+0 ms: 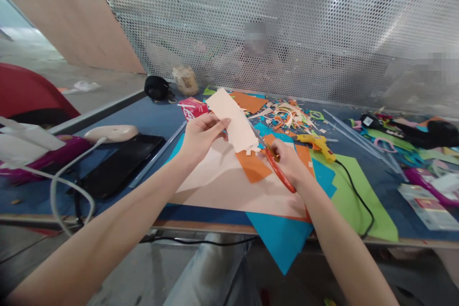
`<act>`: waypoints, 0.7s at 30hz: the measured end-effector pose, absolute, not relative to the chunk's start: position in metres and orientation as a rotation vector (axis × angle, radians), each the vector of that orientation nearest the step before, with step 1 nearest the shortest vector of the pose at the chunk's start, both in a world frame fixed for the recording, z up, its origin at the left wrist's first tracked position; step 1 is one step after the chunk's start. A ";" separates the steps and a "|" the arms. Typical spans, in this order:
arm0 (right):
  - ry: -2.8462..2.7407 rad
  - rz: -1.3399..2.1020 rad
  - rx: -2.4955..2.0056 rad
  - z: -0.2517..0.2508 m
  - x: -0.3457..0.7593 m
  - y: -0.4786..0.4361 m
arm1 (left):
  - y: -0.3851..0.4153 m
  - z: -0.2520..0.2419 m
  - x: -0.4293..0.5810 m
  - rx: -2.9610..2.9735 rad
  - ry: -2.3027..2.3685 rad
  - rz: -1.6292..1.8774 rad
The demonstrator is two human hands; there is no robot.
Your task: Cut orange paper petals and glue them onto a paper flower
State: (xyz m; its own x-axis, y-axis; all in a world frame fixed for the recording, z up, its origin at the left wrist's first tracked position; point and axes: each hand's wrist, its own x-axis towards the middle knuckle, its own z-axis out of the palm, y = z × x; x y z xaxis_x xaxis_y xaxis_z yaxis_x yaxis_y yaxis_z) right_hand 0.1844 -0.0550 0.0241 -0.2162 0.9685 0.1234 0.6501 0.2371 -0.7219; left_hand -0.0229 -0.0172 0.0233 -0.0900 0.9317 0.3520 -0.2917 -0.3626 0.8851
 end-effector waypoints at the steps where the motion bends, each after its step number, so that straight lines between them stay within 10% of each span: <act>1: -1.943 0.724 -1.474 0.024 0.184 -0.055 | -0.018 0.024 -0.023 1.207 0.808 1.629; 21: -1.872 0.869 -1.416 0.018 0.184 -0.054 | -0.022 0.024 -0.021 1.265 0.783 1.531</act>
State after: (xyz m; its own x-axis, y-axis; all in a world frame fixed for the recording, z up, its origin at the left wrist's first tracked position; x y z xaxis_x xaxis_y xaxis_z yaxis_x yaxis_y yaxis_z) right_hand 0.1840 -0.0537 0.0178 -0.2261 0.9698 0.0919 0.5559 0.2059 -0.8054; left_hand -0.0213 -0.0223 0.0237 0.0039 0.9396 0.3422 -0.2728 -0.3282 0.9044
